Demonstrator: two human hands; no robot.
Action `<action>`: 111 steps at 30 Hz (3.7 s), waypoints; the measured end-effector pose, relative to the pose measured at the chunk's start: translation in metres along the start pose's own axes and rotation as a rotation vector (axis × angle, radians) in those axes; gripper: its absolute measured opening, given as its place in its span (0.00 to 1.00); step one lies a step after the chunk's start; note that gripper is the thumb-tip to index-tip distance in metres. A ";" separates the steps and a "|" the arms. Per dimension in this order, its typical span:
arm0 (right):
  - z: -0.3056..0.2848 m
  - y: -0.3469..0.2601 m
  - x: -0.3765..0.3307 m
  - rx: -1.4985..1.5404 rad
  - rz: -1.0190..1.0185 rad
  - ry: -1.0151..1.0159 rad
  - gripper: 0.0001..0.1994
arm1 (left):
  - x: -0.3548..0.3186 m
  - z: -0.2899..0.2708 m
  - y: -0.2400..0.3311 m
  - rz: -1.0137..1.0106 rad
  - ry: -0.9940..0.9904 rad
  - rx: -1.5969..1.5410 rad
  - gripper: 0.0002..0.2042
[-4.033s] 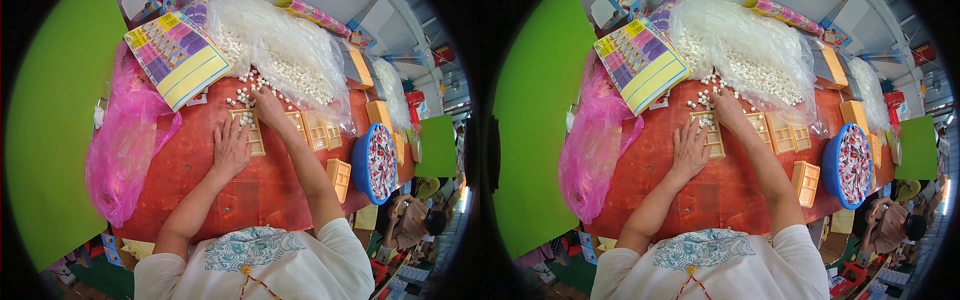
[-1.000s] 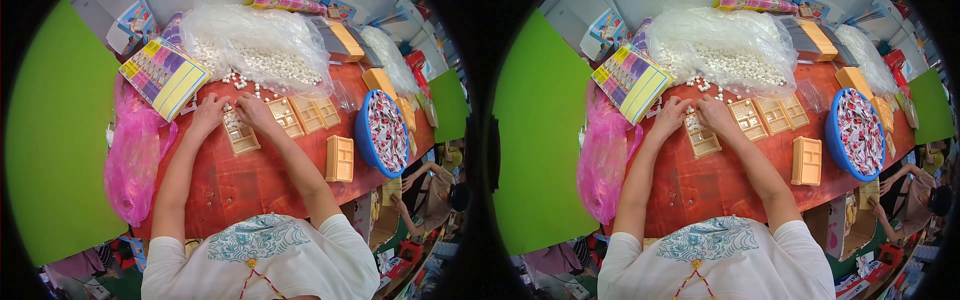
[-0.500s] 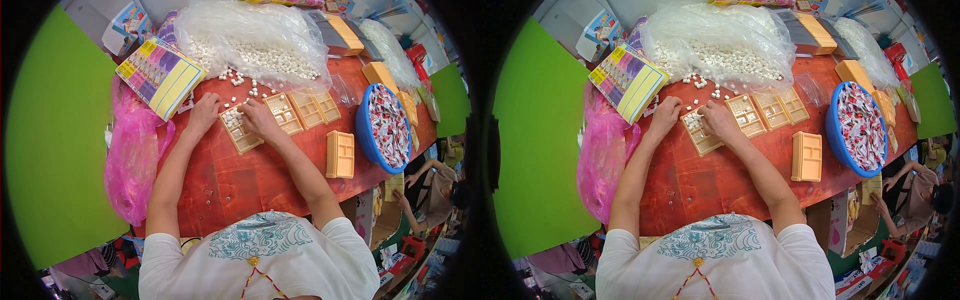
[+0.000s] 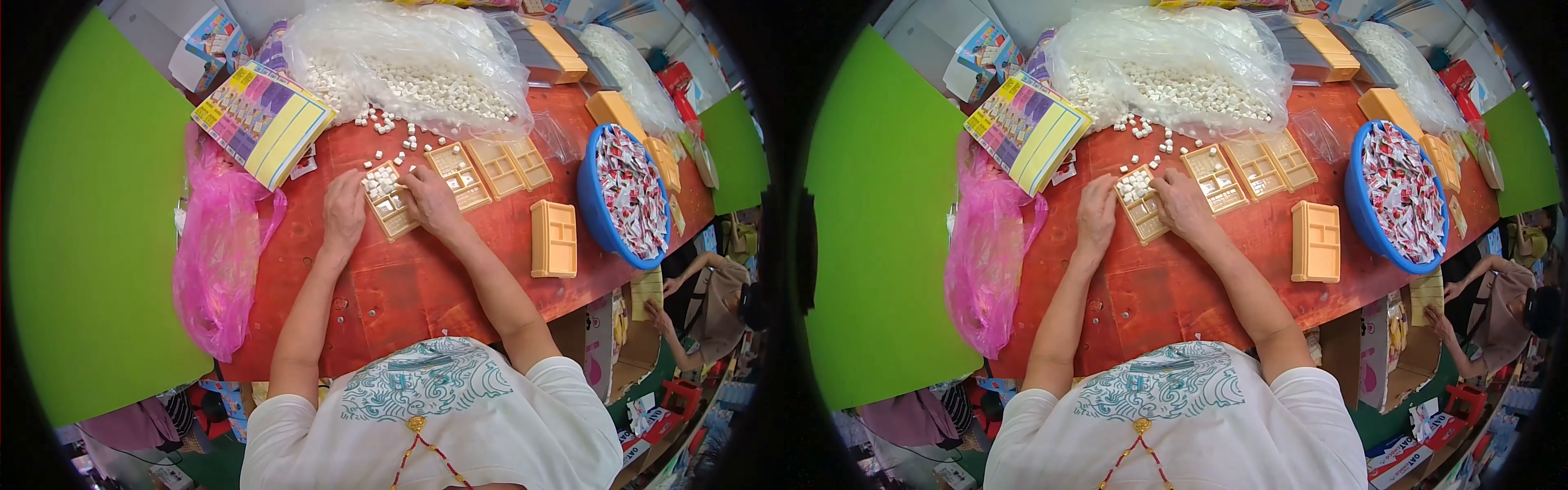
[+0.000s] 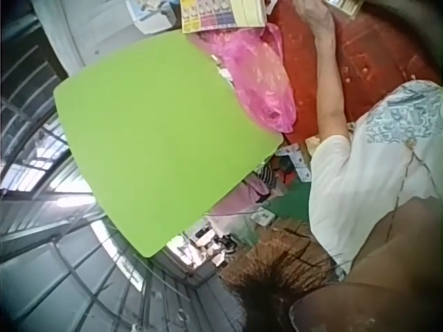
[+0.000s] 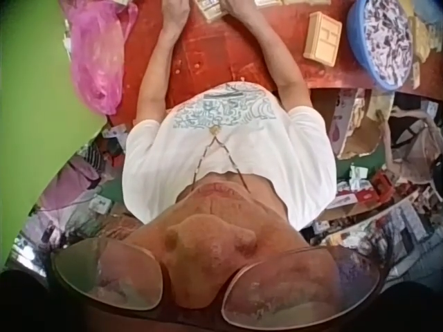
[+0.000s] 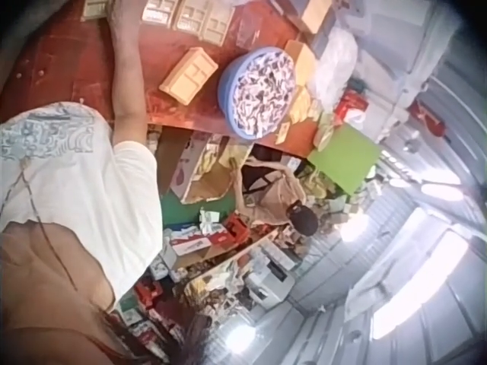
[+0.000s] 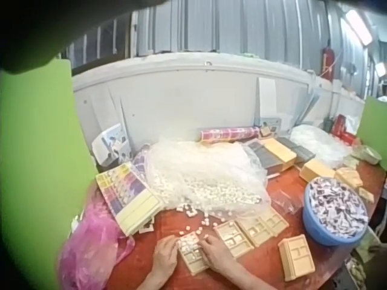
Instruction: Sorting small white cubic items and placing them into compartmentalized yellow trays for packaging.
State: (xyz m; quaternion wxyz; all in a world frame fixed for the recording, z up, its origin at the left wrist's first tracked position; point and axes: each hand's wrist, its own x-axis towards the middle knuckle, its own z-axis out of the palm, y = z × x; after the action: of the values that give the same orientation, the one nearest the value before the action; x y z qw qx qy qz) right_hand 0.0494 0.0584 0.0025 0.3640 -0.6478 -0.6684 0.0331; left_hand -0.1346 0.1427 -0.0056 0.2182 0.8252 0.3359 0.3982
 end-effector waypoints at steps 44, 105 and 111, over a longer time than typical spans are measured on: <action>-0.029 0.047 -0.025 -0.390 0.036 0.117 0.07 | 0.082 0.068 0.004 0.393 -0.343 0.556 0.06; 0.004 0.075 0.099 0.075 0.225 -0.159 0.17 | 0.139 0.092 -0.020 -0.081 -0.577 0.080 0.15; -0.007 0.047 0.061 0.018 0.217 -0.190 0.11 | 0.104 0.058 0.010 -0.011 -0.577 0.045 0.10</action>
State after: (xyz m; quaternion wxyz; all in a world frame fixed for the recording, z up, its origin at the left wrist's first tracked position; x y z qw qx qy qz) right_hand 0.0986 0.1169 0.0104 0.2990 -0.7069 -0.6256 0.1396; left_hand -0.0359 0.2064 0.0199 0.2889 0.9071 0.2732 0.1381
